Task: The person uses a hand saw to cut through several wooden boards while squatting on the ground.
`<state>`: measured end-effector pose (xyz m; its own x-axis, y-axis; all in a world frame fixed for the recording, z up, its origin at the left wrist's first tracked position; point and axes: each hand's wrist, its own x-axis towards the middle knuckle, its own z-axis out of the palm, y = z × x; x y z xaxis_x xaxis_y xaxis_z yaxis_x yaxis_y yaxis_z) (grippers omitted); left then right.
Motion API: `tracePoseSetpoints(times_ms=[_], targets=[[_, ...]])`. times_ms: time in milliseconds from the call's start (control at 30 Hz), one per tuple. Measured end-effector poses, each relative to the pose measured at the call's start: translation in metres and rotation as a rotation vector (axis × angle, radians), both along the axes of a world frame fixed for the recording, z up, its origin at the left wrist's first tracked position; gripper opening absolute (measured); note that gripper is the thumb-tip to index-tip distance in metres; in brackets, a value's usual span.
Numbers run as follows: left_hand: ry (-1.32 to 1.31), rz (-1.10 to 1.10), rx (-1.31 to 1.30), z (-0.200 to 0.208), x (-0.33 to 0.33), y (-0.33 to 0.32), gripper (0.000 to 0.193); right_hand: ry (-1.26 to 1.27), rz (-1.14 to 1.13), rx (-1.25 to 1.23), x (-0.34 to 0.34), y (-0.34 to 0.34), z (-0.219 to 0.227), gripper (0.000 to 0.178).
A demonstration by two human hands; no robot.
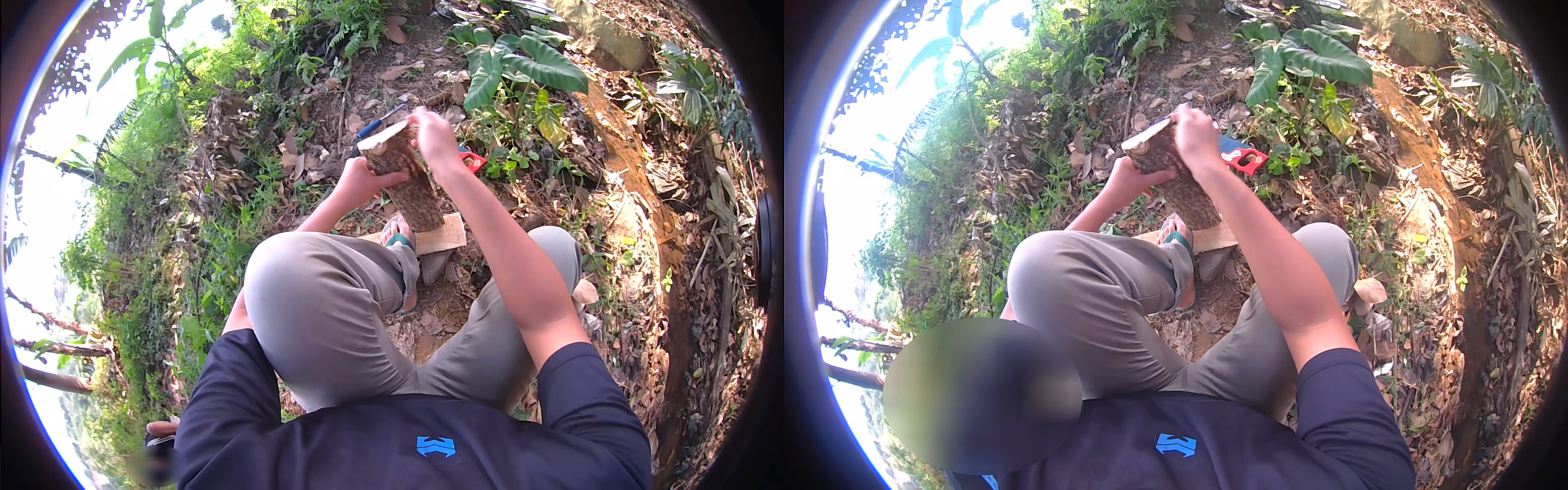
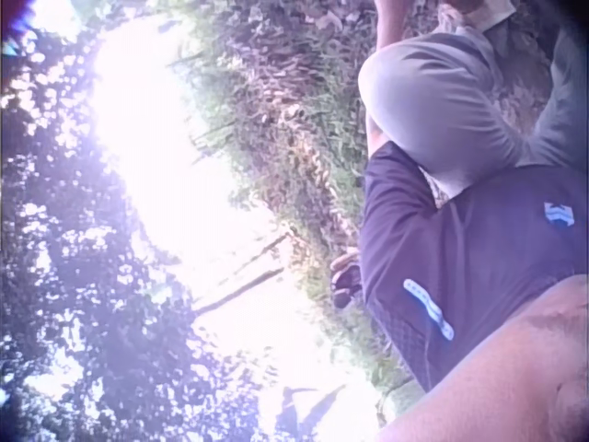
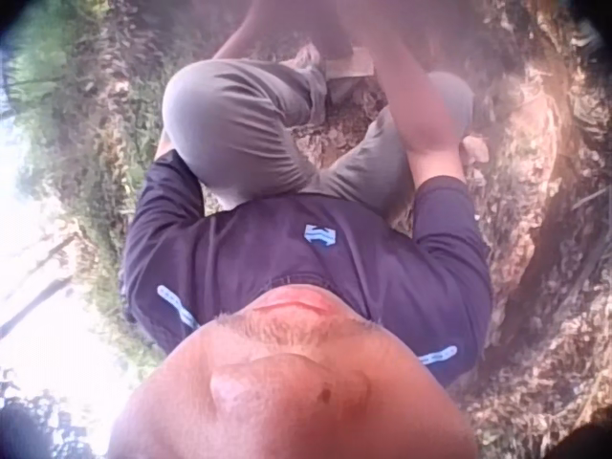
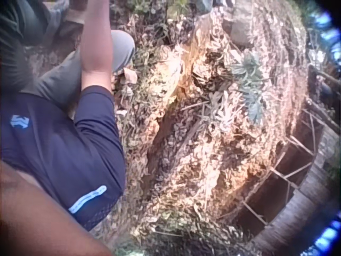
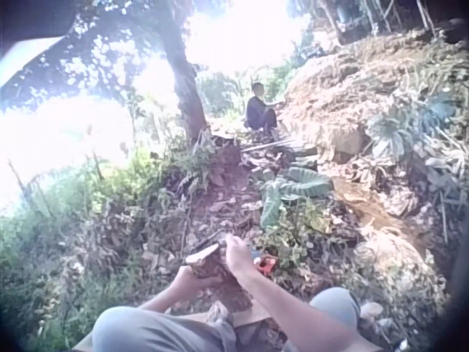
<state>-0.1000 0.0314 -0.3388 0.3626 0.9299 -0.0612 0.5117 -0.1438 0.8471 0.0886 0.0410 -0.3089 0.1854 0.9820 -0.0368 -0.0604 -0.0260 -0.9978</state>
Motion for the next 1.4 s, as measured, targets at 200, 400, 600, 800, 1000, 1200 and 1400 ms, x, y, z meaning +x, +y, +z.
tracePoseSetpoints(times_ms=[200,400,600,800,1000,1200,1400], targets=[[-0.098,0.089,0.096,-0.015,-0.021,0.007,0.037,-0.502,0.59,-0.099,0.045,0.001,-0.057,0.096],[-0.214,0.156,0.02,-0.019,-0.019,0.01,0.037,-0.63,0.735,-0.094,0.033,-0.003,-0.109,0.093],[-0.36,0.328,-0.044,-0.036,-0.031,0.03,0.058,-0.604,0.508,0.04,0.032,0.009,-0.108,0.047],[-0.446,0.395,-0.249,-0.041,-0.029,0.029,0.088,-0.846,0.15,0.3,0.029,-0.004,-0.061,0.036],[-0.583,0.047,-0.216,-0.034,-0.019,0.021,0.076,-1.226,-0.208,0.672,-0.002,-0.027,-0.048,0.021],[-0.752,0.159,-0.18,-0.007,0.001,0.01,0.061,-1.372,-0.288,1.017,0.002,-0.02,-0.05,0.015],[-0.8,0.26,-0.14,0.005,-0.005,0.007,0.055,-1.397,-0.313,1.04,-0.001,-0.017,-0.048,0.016]])
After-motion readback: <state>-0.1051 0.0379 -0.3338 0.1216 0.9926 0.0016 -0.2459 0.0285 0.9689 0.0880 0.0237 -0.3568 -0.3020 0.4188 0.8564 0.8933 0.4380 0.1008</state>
